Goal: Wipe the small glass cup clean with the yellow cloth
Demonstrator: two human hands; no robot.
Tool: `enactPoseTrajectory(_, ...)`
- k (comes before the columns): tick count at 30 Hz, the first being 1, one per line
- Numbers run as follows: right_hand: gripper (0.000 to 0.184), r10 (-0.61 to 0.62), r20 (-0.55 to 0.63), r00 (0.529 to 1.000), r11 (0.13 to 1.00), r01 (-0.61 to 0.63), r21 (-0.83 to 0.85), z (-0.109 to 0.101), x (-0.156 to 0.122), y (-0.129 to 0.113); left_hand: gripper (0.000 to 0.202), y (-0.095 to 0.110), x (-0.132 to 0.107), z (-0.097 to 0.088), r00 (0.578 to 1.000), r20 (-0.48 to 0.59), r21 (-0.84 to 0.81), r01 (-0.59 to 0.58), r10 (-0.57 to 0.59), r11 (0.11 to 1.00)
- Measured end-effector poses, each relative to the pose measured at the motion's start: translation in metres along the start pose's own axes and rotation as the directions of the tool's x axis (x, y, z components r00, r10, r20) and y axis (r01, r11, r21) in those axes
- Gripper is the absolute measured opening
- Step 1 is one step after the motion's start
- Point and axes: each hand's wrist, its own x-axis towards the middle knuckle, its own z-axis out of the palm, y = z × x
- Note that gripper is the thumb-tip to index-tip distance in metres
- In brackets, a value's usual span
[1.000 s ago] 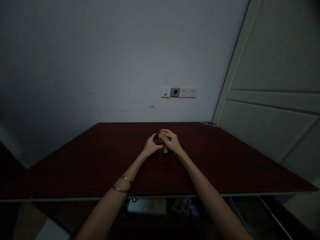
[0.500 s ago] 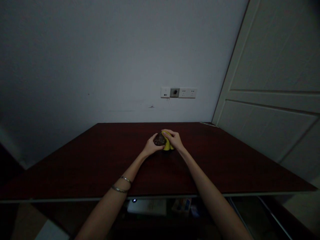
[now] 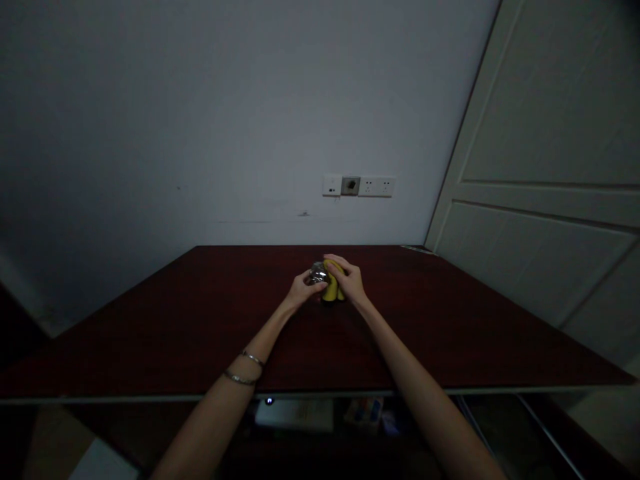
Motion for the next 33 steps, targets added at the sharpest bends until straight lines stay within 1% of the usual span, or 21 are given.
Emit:
enactPoseTrajectory(2,0.029,0.12,-0.025,0.992,0.992,-0.119,0.033,-0.003,0.002,0.006,0.058,0.001,0.0,0.0,1.0,0.031,0.008,-0.002,0.001,1.0)
enactPoseTrajectory(4,0.034,0.241,-0.041,0.97,0.968,-0.237,0.078,-0.005,0.004,0.013,0.061,0.002,0.0,-0.001,0.998,0.058,0.016,-0.017,0.016,1.0)
enactPoseTrajectory(6,0.037,0.31,-0.061,0.949,0.947,-0.302,0.112,-0.006,0.004,0.018,0.063,0.002,0.0,-0.002,0.995,0.088,0.025,-0.039,0.036,0.999)
enactPoseTrajectory(7,0.037,0.317,-0.07,0.946,0.944,-0.307,0.118,-0.006,0.004,0.019,0.064,0.001,0.001,-0.003,0.994,0.103,0.029,-0.048,0.045,0.998)
enactPoseTrajectory(9,0.034,0.277,-0.074,0.958,0.958,-0.269,0.105,-0.006,0.002,0.018,0.065,0.0,0.002,-0.003,0.99,0.128,0.038,-0.065,0.06,0.997)
enactPoseTrajectory(12,0.025,0.118,-0.029,0.993,0.992,-0.117,0.037,-0.005,-0.001,0.01,0.067,-0.001,0.003,-0.002,0.989,0.129,0.062,-0.078,0.069,0.995)
enactPoseTrajectory(14,0.02,0.018,0.019,1.0,1.0,-0.017,-0.007,-0.003,-0.004,0.004,0.068,-0.002,0.003,-0.001,0.991,0.115,0.078,-0.076,0.067,0.994)
enactPoseTrajectory(16,0.019,-0.028,0.04,0.999,0.999,0.029,-0.032,-0.002,-0.005,0.001,0.068,-0.002,0.002,-0.001,0.991,0.115,0.08,-0.073,0.064,0.994)
enactPoseTrajectory(18,0.019,-0.014,0.019,1.0,0.999,0.015,-0.041,-0.002,-0.006,0.002,0.068,-0.003,0.002,-0.001,0.991,0.121,0.072,-0.066,0.057,0.995)
enactPoseTrajectory(22,0.025,0.126,-0.055,0.991,0.992,-0.127,-0.024,-0.004,-0.003,0.01,0.077,-0.006,0.002,0.0,0.993,0.116,0.069,-0.01,0.002,0.998)
enactPoseTrajectory(24,0.03,0.173,-0.088,0.981,0.984,-0.175,-0.015,-0.005,-0.002,0.013,0.079,-0.006,0.002,0.0,0.993,0.114,0.066,0.009,-0.016,0.998)
enactPoseTrajectory(26,0.033,0.166,-0.121,0.979,0.985,-0.17,-0.024,-0.005,-0.001,0.015,0.079,-0.005,0.003,0.0,0.994,0.107,0.061,0.003,-0.009,0.998)
enactPoseTrajectory(29,0.035,0.125,-0.172,0.977,0.989,-0.136,-0.053,-0.007,0.0,0.017,0.077,-0.001,0.001,0.001,0.994,0.107,0.047,-0.004,-0.001,0.999)
enactPoseTrajectory(31,0.036,0.125,-0.206,0.97,0.988,-0.14,-0.059,-0.011,0.002,0.018,0.076,0.003,-0.001,0.001,0.993,0.114,0.042,0.028,-0.032,0.999)
enactPoseTrajectory(33,0.036,0.146,-0.23,0.962,0.986,-0.161,-0.048,-0.015,0.003,0.02,0.073,0.005,-0.002,0.0,0.993,0.098,0.042,0.065,-0.069,0.997)
